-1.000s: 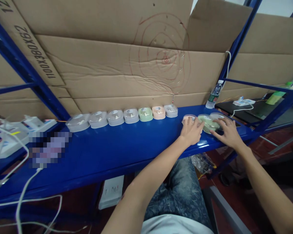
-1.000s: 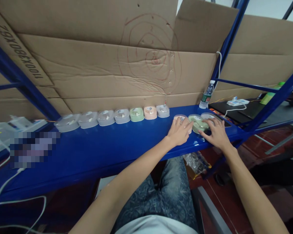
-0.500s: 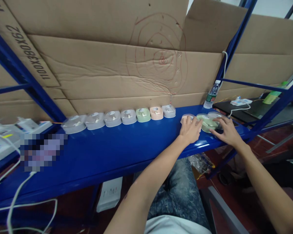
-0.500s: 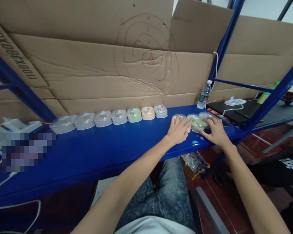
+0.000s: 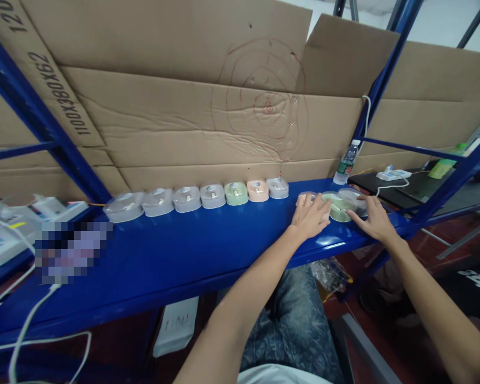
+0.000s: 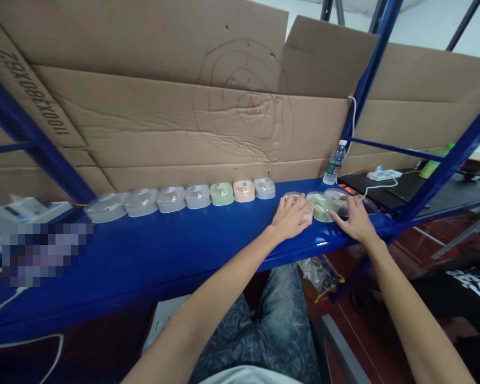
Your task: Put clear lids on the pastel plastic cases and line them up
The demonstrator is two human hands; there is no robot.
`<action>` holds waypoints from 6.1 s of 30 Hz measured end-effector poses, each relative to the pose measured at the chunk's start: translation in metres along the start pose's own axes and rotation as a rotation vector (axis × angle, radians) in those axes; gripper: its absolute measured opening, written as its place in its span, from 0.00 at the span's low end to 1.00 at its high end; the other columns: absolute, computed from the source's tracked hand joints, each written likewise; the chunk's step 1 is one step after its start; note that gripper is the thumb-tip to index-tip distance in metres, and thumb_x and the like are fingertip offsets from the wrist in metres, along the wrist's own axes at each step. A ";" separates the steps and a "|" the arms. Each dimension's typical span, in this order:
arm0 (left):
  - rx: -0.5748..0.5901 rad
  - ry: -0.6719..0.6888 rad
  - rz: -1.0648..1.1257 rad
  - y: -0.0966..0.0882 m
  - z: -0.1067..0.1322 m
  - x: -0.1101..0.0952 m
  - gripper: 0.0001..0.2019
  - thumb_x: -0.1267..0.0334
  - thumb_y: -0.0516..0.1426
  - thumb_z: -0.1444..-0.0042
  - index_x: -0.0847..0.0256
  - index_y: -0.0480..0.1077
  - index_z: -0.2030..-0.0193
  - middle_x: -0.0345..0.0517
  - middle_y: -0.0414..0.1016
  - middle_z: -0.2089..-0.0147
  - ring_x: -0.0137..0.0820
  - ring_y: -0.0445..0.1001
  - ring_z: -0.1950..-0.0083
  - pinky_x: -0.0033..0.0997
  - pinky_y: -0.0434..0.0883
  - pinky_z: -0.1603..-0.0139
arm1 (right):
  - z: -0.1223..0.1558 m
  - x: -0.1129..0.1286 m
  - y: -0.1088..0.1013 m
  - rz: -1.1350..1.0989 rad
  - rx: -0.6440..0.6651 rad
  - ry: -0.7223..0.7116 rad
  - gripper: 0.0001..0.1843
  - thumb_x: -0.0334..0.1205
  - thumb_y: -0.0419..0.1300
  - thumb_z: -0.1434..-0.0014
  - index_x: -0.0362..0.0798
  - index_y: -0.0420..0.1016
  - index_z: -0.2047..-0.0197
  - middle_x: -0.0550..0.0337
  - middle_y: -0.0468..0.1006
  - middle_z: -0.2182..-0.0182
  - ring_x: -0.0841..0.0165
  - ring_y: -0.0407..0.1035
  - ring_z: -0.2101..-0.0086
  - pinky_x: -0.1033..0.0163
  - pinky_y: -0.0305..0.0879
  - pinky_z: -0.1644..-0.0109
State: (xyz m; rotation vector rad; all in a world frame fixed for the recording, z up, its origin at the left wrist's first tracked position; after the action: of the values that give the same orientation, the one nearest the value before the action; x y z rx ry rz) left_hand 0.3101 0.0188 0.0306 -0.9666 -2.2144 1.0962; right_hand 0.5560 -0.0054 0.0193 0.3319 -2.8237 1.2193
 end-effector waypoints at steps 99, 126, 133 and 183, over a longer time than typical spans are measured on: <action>0.251 -0.386 0.634 -0.106 0.217 0.179 0.58 0.44 0.74 0.55 0.54 0.50 0.22 0.57 0.66 0.34 0.56 0.63 0.30 0.60 0.62 0.28 | -0.026 0.307 0.079 -0.971 0.312 -0.213 0.26 0.59 0.64 0.33 0.52 0.75 0.40 0.51 0.81 0.43 0.55 0.76 0.44 0.45 0.70 0.36; 0.258 -0.359 0.619 -0.105 0.218 0.179 0.57 0.42 0.73 0.53 0.50 0.50 0.21 0.57 0.61 0.26 0.57 0.61 0.27 0.62 0.59 0.26 | -0.004 0.332 0.058 -0.572 0.343 -0.623 0.38 0.59 0.67 0.36 0.55 0.66 0.29 0.45 0.68 0.32 0.47 0.64 0.33 0.36 0.63 0.30; 0.242 -0.357 0.626 -0.112 0.215 0.177 0.53 0.40 0.71 0.50 0.49 0.54 0.22 0.55 0.63 0.28 0.55 0.64 0.29 0.60 0.60 0.27 | -0.036 0.272 0.046 -0.438 0.155 -0.389 0.35 0.57 0.58 0.29 0.54 0.60 0.25 0.46 0.64 0.29 0.48 0.59 0.30 0.36 0.59 0.27; 0.262 -0.321 0.701 -0.100 0.214 0.183 0.44 0.44 0.73 0.54 0.49 0.67 0.31 0.49 0.71 0.34 0.52 0.67 0.31 0.56 0.64 0.30 | -0.009 0.330 0.058 -0.718 0.415 -0.643 0.34 0.56 0.67 0.34 0.58 0.67 0.29 0.49 0.65 0.30 0.53 0.59 0.30 0.41 0.60 0.28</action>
State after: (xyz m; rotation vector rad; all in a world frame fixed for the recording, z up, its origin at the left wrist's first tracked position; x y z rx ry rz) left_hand 0.0122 0.0139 0.0121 -1.5890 -1.9108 1.9086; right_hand 0.2210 -0.0186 0.0259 1.8446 -2.3677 1.6685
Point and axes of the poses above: each hand's wrist, its own z-axis away from the middle knuckle, its own y-axis out of the palm, x = y × z, the point moved 5 cm from there along -z, towards the middle knuckle
